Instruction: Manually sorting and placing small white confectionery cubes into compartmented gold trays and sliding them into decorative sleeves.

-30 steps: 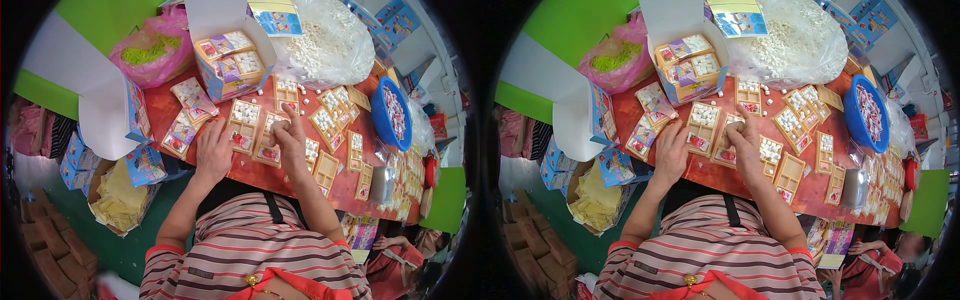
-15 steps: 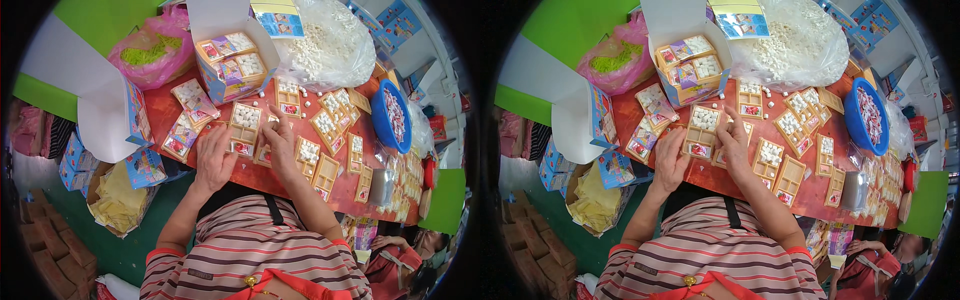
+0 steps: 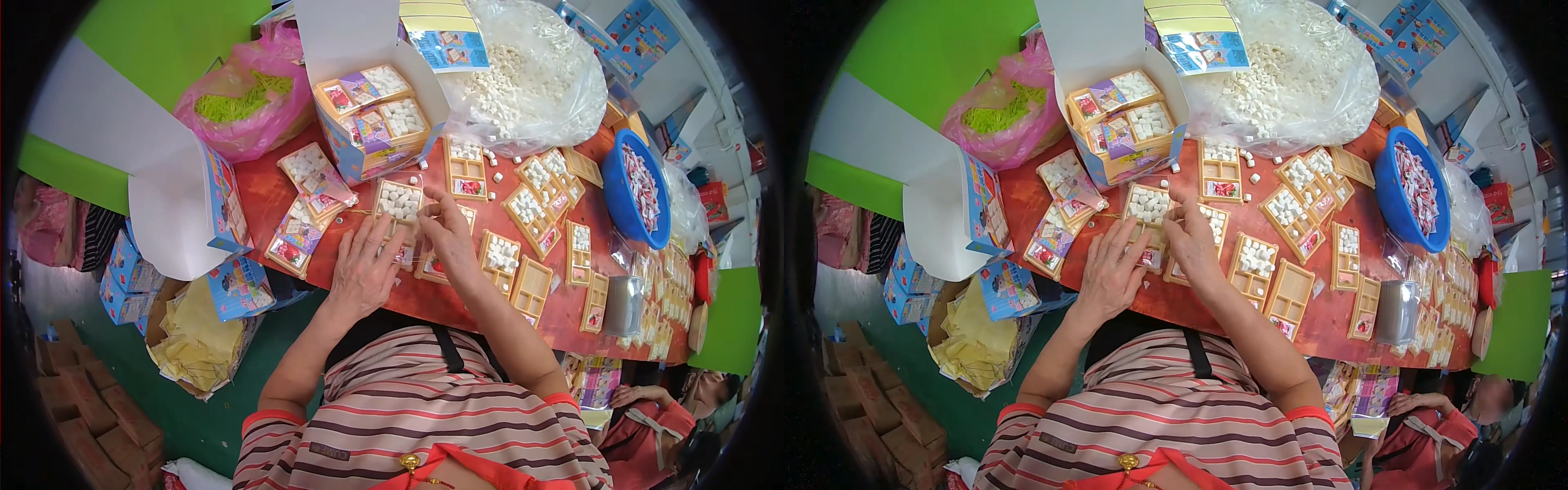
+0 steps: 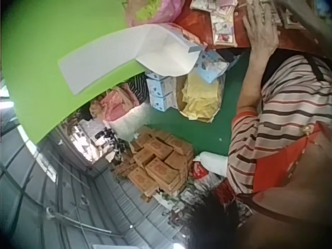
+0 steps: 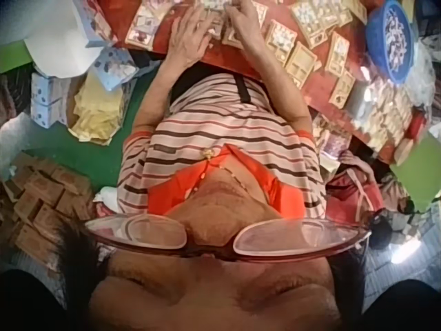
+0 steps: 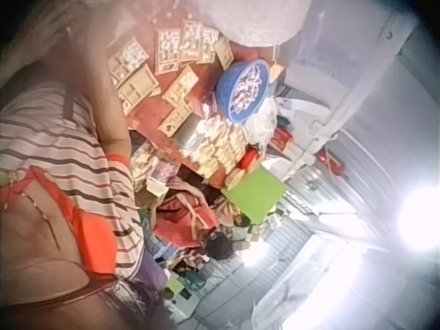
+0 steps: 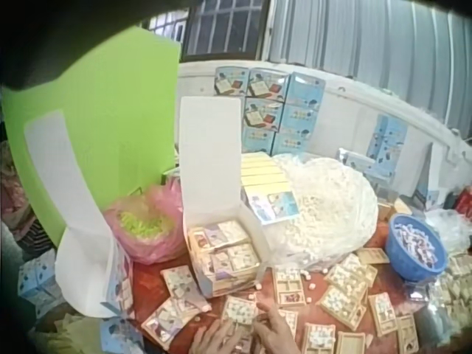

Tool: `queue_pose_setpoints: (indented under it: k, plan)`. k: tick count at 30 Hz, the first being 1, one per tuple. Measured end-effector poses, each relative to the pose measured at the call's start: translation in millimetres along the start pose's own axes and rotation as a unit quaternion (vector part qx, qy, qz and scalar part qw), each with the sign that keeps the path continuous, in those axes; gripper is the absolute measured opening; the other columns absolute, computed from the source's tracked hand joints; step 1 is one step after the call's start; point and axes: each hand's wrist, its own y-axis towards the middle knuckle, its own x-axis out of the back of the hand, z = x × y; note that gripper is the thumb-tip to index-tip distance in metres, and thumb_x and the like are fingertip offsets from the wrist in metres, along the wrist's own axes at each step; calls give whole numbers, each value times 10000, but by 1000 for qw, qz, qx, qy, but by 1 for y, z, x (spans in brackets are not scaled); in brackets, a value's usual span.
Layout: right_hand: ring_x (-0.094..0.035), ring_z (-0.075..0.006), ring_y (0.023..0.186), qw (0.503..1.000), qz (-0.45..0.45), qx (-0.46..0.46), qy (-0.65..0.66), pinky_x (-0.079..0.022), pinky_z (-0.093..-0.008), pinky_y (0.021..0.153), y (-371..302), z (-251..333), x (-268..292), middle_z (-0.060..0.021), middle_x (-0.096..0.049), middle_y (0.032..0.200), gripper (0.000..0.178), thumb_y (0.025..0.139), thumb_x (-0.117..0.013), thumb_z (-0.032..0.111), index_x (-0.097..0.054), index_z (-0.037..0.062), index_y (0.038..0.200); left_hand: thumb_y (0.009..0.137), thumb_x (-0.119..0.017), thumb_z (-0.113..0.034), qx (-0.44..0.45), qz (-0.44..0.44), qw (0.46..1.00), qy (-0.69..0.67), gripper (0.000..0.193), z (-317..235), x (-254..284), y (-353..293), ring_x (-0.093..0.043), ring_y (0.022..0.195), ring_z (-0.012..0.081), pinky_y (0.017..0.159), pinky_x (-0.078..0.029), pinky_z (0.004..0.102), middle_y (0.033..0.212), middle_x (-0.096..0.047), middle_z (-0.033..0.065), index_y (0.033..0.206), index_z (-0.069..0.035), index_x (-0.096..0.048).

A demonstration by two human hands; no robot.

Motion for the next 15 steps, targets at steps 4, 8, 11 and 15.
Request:
queue_pose_setpoints:
  k: [4,8,11,15]
  plan:
    - [-570,-174,731,992,14,58,-114,-467,-301,636,-10,-4,14,-102,-549,877,360,884,-542,55,-502,-3,1237,829,-626,-115,-14,-2,1000,-13,564,2,2,1,-379,1331,369,1050,-317,519,1465,-360,176,1369,-76,-466]
    - [-612,-226,786,920,28,126,-369,-488,-342,664,-24,8,15,-115,-554,920,347,923,-544,125,-522,17,1252,829,-628,-101,-27,1,999,-31,511,6,3,0,-403,1318,364,1047,-333,532,1434,-406,177,1325,-63,-509]
    - [-616,-324,815,898,30,150,-412,-495,-403,707,-31,11,14,-166,-567,926,329,905,-557,124,-538,26,1219,865,-592,-122,-54,3,998,-38,435,6,1,-2,-429,1291,370,1028,-358,544,1400,-445,173,1290,-47,-539]
    - [-613,-345,817,855,32,179,-485,-487,-434,731,-33,12,13,-168,-580,881,291,881,-579,124,-561,46,1161,864,-592,-125,-62,13,998,-14,425,8,5,0,-429,1293,368,1033,-354,545,1394,-456,164,1279,-42,-551]
